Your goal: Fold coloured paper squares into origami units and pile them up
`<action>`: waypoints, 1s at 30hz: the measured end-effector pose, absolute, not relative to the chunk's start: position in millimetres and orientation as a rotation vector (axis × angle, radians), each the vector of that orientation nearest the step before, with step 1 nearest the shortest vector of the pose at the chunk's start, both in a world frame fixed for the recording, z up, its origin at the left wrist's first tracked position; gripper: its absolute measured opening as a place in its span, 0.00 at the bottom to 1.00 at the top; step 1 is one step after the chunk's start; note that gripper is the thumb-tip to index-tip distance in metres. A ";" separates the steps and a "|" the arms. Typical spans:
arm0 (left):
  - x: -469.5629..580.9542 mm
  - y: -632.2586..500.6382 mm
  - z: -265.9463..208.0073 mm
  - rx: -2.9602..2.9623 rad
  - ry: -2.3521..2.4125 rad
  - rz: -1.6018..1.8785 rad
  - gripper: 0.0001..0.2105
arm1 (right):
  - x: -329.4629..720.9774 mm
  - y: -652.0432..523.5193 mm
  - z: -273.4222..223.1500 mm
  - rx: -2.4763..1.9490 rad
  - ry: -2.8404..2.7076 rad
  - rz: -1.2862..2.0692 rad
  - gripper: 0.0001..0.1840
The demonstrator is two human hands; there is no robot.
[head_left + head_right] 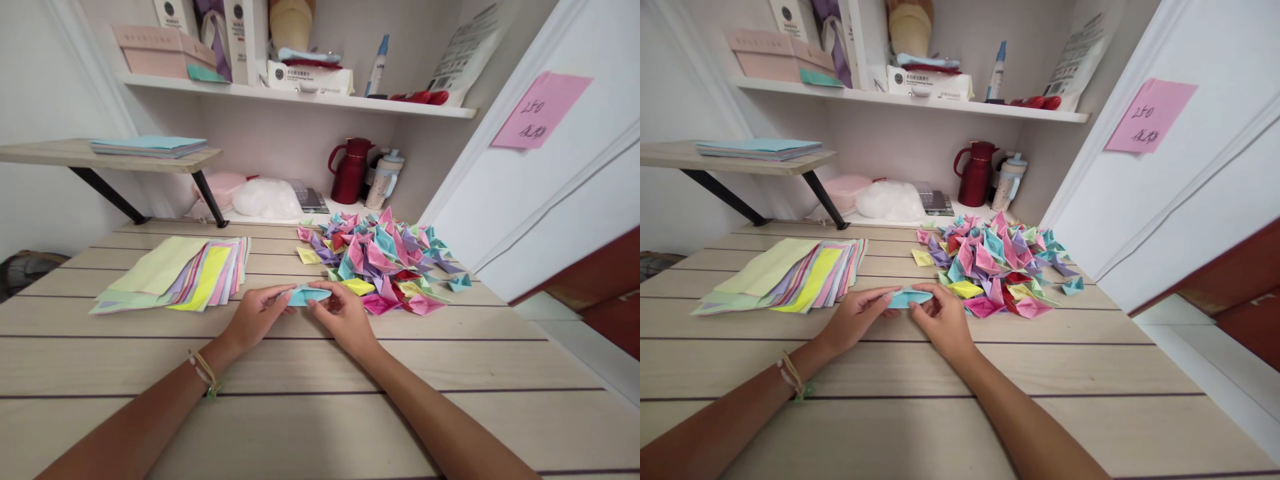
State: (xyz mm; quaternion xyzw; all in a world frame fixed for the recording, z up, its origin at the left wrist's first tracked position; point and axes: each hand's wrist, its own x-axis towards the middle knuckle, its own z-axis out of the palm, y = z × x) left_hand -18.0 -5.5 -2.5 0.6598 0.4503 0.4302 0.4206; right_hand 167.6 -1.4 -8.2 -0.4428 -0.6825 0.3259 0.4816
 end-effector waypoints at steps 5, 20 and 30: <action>-12.7 -9.6 3.0 1.918 1.204 1.054 0.14 | 166.3 -2.6 -7.0 -1.010 -1.684 0.653 0.19; -21.6 4.7 -6.9 1.371 0.813 0.934 0.16 | 163.5 -8.2 -3.8 -0.897 -1.863 0.563 0.19; -23.4 3.0 -1.8 1.400 0.820 0.931 0.14 | 165.7 -9.5 -1.5 -0.794 -1.904 0.831 0.24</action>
